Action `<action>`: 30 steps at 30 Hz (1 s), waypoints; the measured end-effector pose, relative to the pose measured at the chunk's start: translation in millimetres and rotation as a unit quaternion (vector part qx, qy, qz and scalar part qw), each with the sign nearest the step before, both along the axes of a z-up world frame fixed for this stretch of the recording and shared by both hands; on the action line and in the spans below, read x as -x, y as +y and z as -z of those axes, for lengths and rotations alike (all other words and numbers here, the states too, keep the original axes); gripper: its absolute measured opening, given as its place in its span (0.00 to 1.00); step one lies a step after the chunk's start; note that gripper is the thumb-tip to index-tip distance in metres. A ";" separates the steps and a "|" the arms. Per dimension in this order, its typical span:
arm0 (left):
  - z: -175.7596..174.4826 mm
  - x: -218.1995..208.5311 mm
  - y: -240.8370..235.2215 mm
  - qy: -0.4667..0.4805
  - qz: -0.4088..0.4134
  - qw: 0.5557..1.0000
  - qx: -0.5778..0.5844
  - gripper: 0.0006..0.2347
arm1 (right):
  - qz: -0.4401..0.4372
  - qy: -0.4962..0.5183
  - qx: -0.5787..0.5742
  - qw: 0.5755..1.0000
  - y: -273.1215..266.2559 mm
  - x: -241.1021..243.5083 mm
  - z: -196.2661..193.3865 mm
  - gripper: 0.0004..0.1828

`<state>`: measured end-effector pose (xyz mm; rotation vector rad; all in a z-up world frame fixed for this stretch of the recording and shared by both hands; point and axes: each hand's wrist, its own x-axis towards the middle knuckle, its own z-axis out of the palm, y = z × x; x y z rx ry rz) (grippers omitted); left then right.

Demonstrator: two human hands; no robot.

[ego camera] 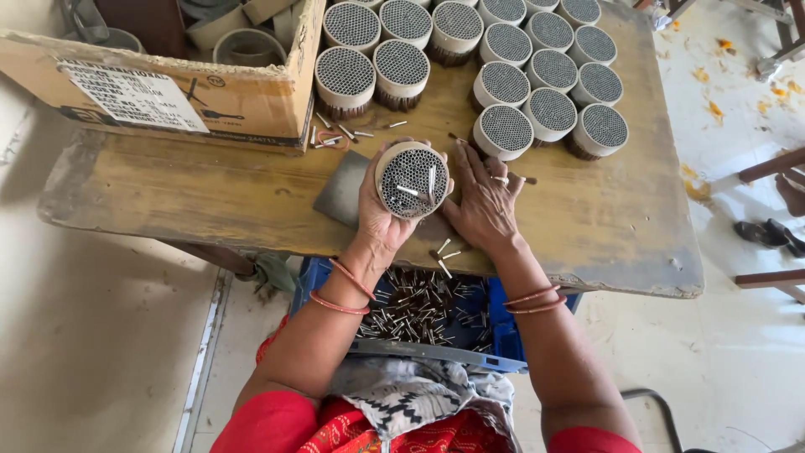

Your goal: The person presses dark incense paste into a cylindrical mesh-topped mold by hand, inserts small incense sticks into the filled mold, and sets finished molds on the table. They repeatedly take paste from a cup, fill molds one at a time, and place completed molds with a batch on the worktable.

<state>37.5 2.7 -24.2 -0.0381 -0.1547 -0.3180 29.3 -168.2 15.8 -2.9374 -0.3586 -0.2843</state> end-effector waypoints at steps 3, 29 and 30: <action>-2.5 0.0 0.2 0.001 0.001 1.000 -0.007 0.17 | 0.024 -0.013 0.013 1.000 2.9 -7.7 6.1 0.42; 11.4 -6.9 4.7 0.049 -0.070 0.996 0.003 0.20 | -0.048 0.047 -0.027 0.997 2.8 22.6 -17.2 0.35; 11.6 -6.8 4.9 0.051 -0.065 0.997 0.008 0.20 | -0.070 0.039 -0.034 0.996 3.8 39.1 -21.8 0.38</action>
